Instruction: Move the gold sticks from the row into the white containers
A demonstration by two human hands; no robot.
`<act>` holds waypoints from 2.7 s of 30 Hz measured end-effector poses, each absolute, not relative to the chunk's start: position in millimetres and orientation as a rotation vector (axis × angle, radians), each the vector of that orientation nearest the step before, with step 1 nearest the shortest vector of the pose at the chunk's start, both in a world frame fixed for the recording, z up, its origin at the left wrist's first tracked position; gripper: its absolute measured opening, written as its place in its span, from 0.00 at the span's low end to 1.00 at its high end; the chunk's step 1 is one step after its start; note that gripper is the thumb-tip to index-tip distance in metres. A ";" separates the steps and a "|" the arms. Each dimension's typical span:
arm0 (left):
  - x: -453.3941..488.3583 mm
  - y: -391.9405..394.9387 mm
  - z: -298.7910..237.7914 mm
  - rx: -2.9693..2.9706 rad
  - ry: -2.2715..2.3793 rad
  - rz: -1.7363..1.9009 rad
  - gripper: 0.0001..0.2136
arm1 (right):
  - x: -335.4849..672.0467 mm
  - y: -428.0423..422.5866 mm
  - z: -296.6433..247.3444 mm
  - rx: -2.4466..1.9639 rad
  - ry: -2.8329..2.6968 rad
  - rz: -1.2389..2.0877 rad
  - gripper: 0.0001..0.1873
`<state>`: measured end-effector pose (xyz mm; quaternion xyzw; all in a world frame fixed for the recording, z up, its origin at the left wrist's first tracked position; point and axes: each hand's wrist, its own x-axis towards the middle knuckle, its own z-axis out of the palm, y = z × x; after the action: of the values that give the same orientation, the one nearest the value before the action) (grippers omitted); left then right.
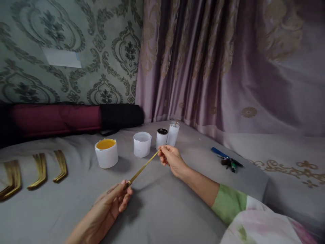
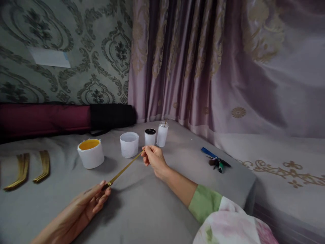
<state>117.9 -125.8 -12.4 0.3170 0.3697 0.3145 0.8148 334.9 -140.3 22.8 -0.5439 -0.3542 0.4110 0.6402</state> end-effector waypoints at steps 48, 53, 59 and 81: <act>113.5 -115.7 -19.1 0.581 0.753 0.675 0.08 | 508.5 -111.6 189.5 -1.515 -0.862 -0.130 0.10; 112.6 -115.3 -19.9 0.572 0.746 0.681 0.07 | 514.4 -97.9 195.5 -1.593 -0.839 -0.231 0.11; 110.4 -112.4 -26.1 0.570 0.742 0.671 0.08 | 513.9 -83.3 193.9 -1.653 -0.888 -0.290 0.11; 110.0 -113.8 -26.6 0.554 0.724 0.674 0.08 | 486.9 -69.3 149.6 -1.916 -1.167 -0.217 0.12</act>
<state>110.0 -113.8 -26.6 0.2622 0.3431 0.3193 0.8435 486.9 -69.3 149.6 -0.7677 -0.4677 -0.0868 0.4294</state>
